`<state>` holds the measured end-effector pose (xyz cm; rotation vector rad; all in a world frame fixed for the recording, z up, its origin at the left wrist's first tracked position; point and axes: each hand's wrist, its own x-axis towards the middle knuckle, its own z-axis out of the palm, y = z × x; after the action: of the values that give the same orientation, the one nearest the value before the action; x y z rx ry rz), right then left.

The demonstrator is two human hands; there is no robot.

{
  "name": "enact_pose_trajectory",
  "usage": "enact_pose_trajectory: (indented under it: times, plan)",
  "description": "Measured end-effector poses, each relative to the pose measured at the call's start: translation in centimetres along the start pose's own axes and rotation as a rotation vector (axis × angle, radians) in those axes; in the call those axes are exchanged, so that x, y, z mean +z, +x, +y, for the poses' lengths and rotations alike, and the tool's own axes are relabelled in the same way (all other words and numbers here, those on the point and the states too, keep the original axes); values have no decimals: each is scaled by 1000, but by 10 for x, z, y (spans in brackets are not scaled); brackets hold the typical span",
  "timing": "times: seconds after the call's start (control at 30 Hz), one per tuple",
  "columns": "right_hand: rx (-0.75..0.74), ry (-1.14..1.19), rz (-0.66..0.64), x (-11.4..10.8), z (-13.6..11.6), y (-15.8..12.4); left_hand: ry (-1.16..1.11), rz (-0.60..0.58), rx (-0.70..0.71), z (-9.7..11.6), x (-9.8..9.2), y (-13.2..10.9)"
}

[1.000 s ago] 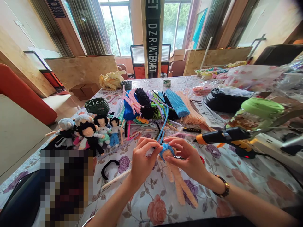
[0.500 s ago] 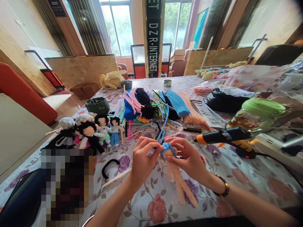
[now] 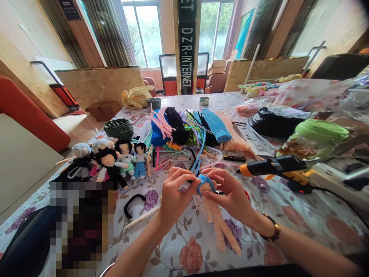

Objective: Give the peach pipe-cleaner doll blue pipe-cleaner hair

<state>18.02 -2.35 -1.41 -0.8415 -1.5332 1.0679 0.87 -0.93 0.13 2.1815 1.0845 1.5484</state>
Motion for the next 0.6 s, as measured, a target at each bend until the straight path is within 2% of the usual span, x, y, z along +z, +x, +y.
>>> enact_pose_trajectory:
  times: [0.4,0.6]
  plan:
    - [9,0,11,-1,1,-1,5,6,-10,1,-3,0]
    - [5,-3,22,-1,2,-1,26,30,65,1,-2,0]
